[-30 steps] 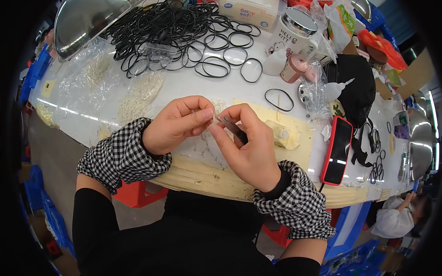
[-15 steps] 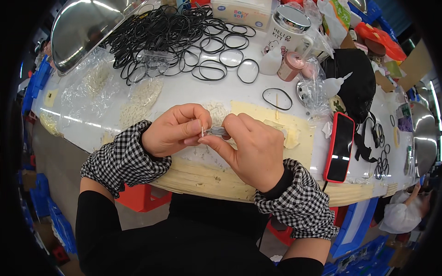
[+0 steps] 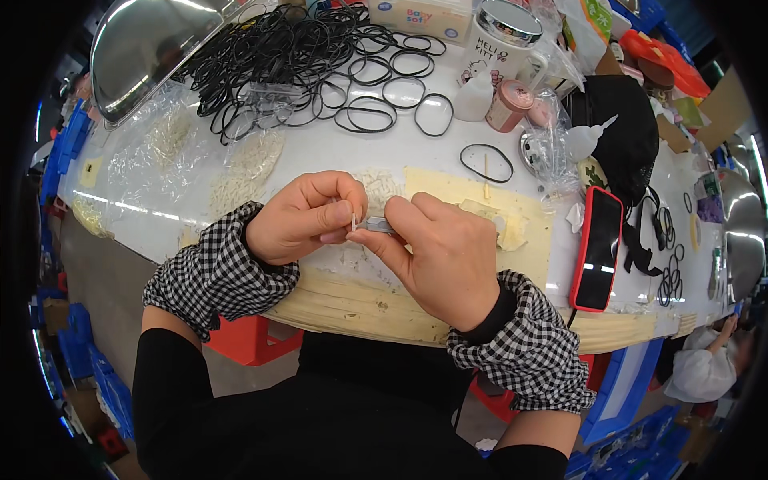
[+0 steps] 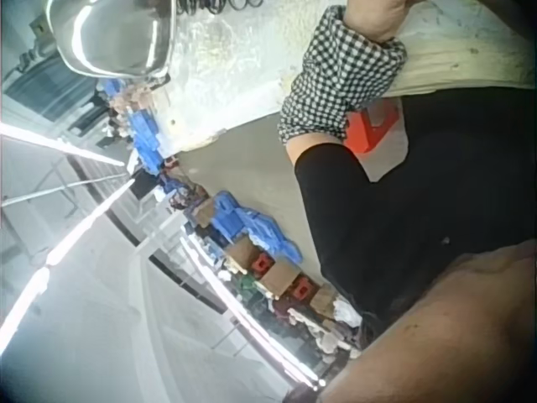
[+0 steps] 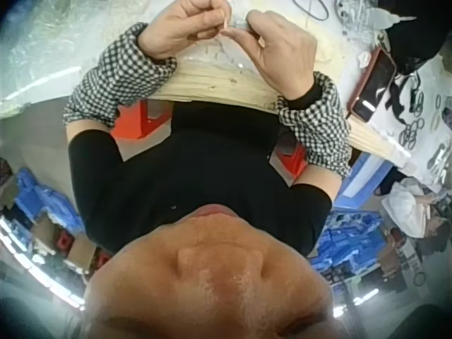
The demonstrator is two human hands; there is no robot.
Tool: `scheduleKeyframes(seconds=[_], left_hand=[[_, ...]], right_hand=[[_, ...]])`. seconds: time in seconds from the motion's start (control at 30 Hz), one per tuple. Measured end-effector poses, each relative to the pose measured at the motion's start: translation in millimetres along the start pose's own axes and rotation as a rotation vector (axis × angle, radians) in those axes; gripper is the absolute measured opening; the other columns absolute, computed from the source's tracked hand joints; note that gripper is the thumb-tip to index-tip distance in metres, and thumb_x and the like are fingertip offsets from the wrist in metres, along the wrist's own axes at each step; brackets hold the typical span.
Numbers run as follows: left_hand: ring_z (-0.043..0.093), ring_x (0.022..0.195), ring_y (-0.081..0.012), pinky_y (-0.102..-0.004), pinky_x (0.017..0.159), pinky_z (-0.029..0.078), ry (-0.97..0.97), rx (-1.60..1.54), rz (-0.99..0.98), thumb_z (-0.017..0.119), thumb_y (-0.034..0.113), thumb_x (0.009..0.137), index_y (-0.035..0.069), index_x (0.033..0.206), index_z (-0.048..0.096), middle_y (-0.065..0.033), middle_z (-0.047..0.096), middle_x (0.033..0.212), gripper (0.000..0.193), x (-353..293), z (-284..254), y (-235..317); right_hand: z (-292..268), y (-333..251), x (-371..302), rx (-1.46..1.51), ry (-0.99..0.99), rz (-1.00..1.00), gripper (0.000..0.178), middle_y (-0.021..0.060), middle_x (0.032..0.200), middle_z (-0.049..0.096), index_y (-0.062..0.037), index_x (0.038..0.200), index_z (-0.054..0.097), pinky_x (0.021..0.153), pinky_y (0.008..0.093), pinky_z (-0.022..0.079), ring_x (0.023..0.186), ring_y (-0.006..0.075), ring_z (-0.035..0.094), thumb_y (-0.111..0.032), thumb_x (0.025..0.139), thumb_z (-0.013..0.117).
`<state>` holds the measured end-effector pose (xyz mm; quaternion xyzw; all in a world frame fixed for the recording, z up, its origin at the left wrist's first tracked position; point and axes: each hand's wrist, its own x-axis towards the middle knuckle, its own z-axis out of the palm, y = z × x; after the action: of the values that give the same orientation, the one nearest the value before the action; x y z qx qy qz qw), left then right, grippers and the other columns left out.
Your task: Assembling small plastic toy components into circular frames at a workbench.
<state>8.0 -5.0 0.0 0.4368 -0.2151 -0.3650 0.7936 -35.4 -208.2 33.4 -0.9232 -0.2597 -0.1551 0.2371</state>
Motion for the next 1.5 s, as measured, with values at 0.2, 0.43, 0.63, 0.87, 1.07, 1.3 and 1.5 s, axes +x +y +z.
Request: scheduleKeyframes(seconds=[0.2,0.43,0.63,0.87,1.07,1.3,1.5], left_hand=[[0.040,0.064,-0.0046,-0.0190,0.059,0.033,0.078,-0.101,0.007,0.050,0.021,0.098,0.004,0.092,0.055,0.0035,0.049,0.075,0.018,4.7,-5.2,-0.5],[0.042,0.062,-0.0102,-0.0231,0.061,0.036,0.220,-0.350,-0.007,0.039,0.016,0.091,0.004,0.094,0.048,-0.0063,0.051,0.089,0.015,3.0,-13.9,-0.2],[0.041,0.061,-0.0102,-0.0234,0.060,0.036,0.222,-0.298,-0.008,0.040,0.016,0.091,0.003,0.095,0.048,-0.0064,0.050,0.088,0.016,2.1,-12.9,-0.2],[0.041,0.061,-0.0089,-0.0218,0.058,0.035,0.248,-0.275,-0.035,0.043,0.017,0.094,0.004,0.094,0.050,-0.0035,0.050,0.085,0.015,3.5,-9.5,0.5],[0.040,0.062,-0.0037,-0.0174,0.055,0.033,0.188,-0.014,-0.226,0.051,0.022,0.097,0.000,0.104,0.056,0.0003,0.057,0.091,0.024,2.8,-2.5,-2.7],[0.039,0.058,-0.0034,-0.0173,0.053,0.032,0.060,-0.173,-0.229,0.056,0.019,0.096,0.000,0.102,0.061,-0.0014,0.060,0.083,0.020,-1.2,1.7,-10.2],[0.040,0.058,-0.0024,-0.0161,0.053,0.033,0.141,-0.207,-0.137,0.058,0.014,0.094,0.002,0.106,0.060,-0.0026,0.063,0.088,0.017,-3.3,0.6,-5.5]], right_hand=[[-6.7,8.6,4.0,0.051,0.081,-0.034,0.036,0.0033,0.061,0.051,-0.0078,0.070,0.051,0.043,0.0313,0.039,0.051,0.0207,0.053,-0.036,0.080,0.071],[-27.2,14.8,-5.9,-0.015,-0.437,-0.060,0.011,0.0068,0.075,0.058,-0.0091,0.083,0.063,0.057,0.0379,0.047,0.063,0.0286,0.060,-0.013,0.074,0.069],[-14.2,14.3,-11.6,-0.146,-0.490,-0.094,0.008,0.0069,0.076,0.058,-0.0087,0.082,0.063,0.054,0.0371,0.048,0.063,0.0273,0.062,-0.009,0.074,0.063],[-3.6,10.7,-14.1,-0.222,-0.516,-0.161,0.011,0.0081,0.080,0.055,-0.0056,0.086,0.056,0.050,0.0352,0.048,0.062,0.0271,0.061,-0.004,0.075,0.057],[-6.6,7.7,-6.6,-0.018,-0.196,-0.082,0.015,0.0087,0.082,0.051,-0.0054,0.087,0.053,0.047,0.0345,0.046,0.058,0.0245,0.059,-0.006,0.074,0.061],[0.0,5.4,-1.0,0.051,0.037,-0.192,0.025,0.0048,0.083,0.053,-0.0065,0.091,0.058,0.047,0.0307,0.045,0.059,0.0203,0.059,-0.004,0.069,0.068],[-11.3,1.3,2.7,0.122,0.100,-0.123,0.030,0.0040,0.075,0.055,-0.0057,0.090,0.059,0.048,0.0288,0.043,0.058,0.0189,0.056,-0.027,0.077,0.075]])
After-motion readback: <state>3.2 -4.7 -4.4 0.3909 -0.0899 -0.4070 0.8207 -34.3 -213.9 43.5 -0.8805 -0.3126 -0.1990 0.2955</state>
